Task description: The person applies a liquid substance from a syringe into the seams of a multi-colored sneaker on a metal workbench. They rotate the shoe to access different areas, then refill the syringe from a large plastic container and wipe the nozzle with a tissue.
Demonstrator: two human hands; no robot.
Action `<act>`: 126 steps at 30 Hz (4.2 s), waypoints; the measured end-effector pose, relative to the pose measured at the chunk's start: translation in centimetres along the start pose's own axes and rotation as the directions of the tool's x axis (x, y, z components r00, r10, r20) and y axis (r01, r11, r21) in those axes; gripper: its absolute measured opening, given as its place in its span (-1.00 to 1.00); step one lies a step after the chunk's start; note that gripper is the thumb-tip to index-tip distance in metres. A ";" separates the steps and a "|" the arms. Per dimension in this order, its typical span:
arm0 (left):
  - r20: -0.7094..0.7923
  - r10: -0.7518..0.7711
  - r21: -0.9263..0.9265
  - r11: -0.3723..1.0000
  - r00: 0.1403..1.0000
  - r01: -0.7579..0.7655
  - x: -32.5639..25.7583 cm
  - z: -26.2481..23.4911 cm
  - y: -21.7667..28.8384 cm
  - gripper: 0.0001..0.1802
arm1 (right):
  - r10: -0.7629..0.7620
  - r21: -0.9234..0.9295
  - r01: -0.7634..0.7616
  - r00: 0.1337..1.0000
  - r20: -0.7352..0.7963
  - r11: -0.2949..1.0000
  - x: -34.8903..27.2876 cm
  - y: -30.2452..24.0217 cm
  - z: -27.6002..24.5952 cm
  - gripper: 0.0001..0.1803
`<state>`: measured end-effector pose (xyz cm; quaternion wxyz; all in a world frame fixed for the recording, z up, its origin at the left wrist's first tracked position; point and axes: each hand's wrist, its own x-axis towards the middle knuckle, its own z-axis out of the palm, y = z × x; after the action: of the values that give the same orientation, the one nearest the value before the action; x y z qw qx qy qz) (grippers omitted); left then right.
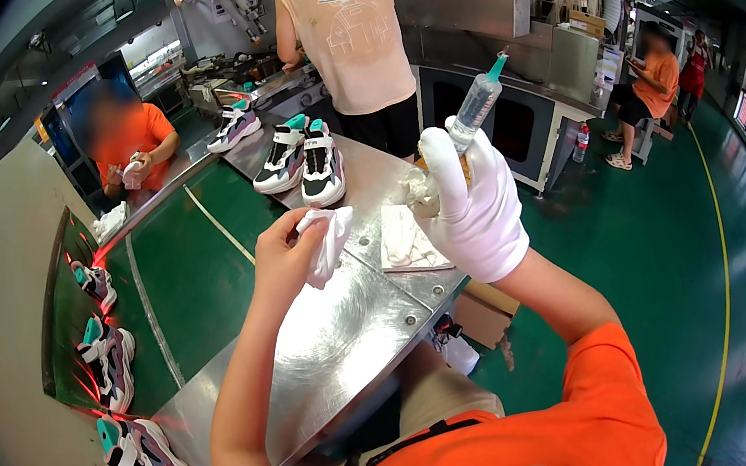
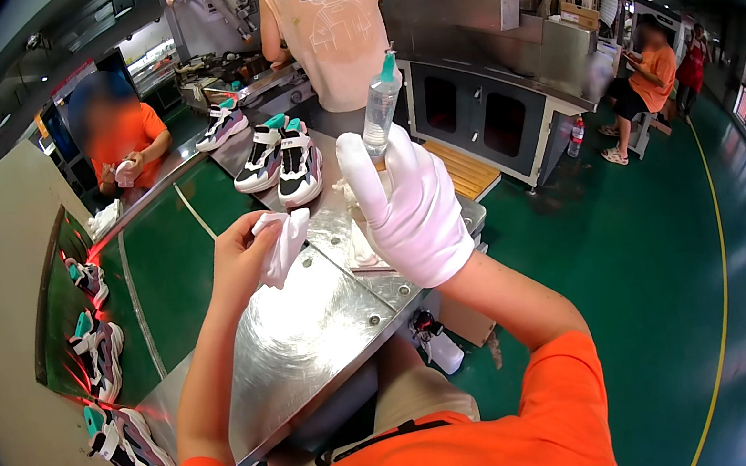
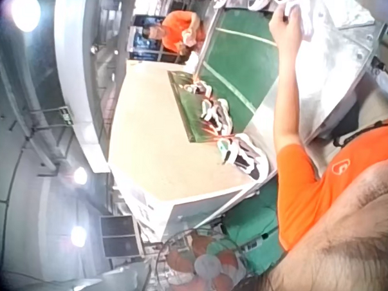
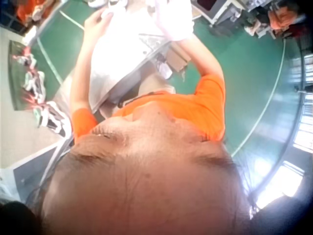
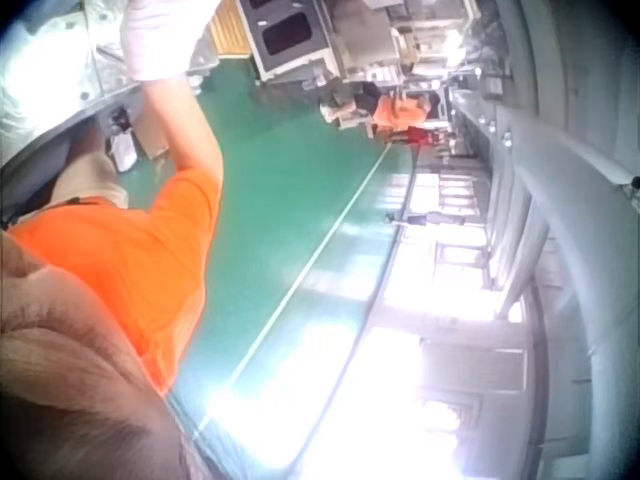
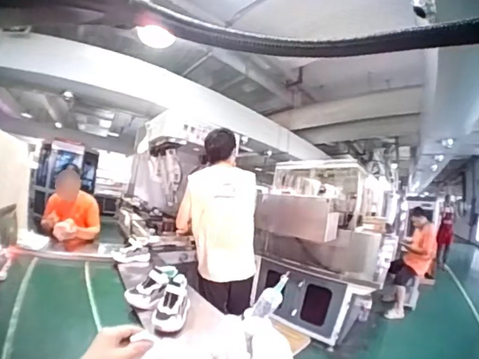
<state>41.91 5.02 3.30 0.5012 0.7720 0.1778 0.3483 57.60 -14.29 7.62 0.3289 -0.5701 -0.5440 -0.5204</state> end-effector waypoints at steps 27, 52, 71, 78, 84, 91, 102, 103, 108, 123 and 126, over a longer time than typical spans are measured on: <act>-0.015 0.023 0.006 1.000 1.000 -0.023 0.0 -0.1 -0.8 -0.68 | 0.048 -0.004 -0.048 0.999 0.014 0.999 0.0 -0.2 -0.3 -0.09; -0.006 0.001 -0.015 1.000 1.000 -0.002 -0.3 0.0 -0.3 -0.69 | 0.073 -0.014 -0.072 0.995 0.073 0.997 0.0 -0.2 -0.3 -0.09; -0.020 0.011 0.011 1.000 1.000 -0.011 -0.4 -0.1 -0.6 -0.71 | -0.018 0.000 0.018 0.989 0.149 1.000 -0.4 0.3 -0.1 -0.18; -0.029 -0.006 0.016 1.000 1.000 0.006 -0.6 -0.4 -1.0 -0.71 | 0.080 0.265 -0.184 0.929 0.361 0.947 -0.8 -0.9 -0.1 -0.10; -0.033 -0.133 -0.009 0.991 0.991 0.133 -0.2 0.6 -3.9 -0.70 | 0.097 0.343 -0.897 0.382 0.919 0.280 -10.1 -1.5 2.0 -0.09; -0.005 -0.328 -0.161 0.933 0.945 0.323 1.0 2.1 -8.0 -0.68 | 0.006 0.183 -0.891 0.198 0.980 -0.416 -13.8 -1.0 0.8 -0.01; 0.187 -0.217 -0.384 0.881 0.958 0.275 3.8 7.7 -7.4 -0.62 | 0.161 0.258 -0.148 0.471 0.867 -0.955 -16.3 -0.1 5.8 0.10; 0.195 -0.197 -0.398 0.879 0.961 0.261 4.2 8.1 -7.8 -0.62 | 0.134 0.224 -0.127 0.493 0.859 -0.966 -17.0 0.2 6.3 0.07; 0.273 -0.274 -0.296 0.888 0.922 0.351 6.4 9.4 -10.5 -0.71 | 0.154 0.178 0.012 0.553 0.819 -0.984 -17.7 0.4 8.2 0.11; 0.544 0.371 0.361 0.706 0.752 -0.609 15.9 5.6 -10.4 -0.48 | 0.475 0.352 -0.831 0.123 0.872 -0.430 -17.0 -5.6 7.4 -0.02; 0.179 0.151 0.332 0.921 0.972 -0.204 19.3 -0.5 -13.1 -0.49 | 0.532 0.411 -0.912 0.344 0.774 -0.008 -16.8 -6.0 8.1 -0.04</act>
<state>55.93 23.03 -1.42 0.3348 0.8853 0.1276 0.2964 56.00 -10.15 -11.49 0.6554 -0.6281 -0.3715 0.1949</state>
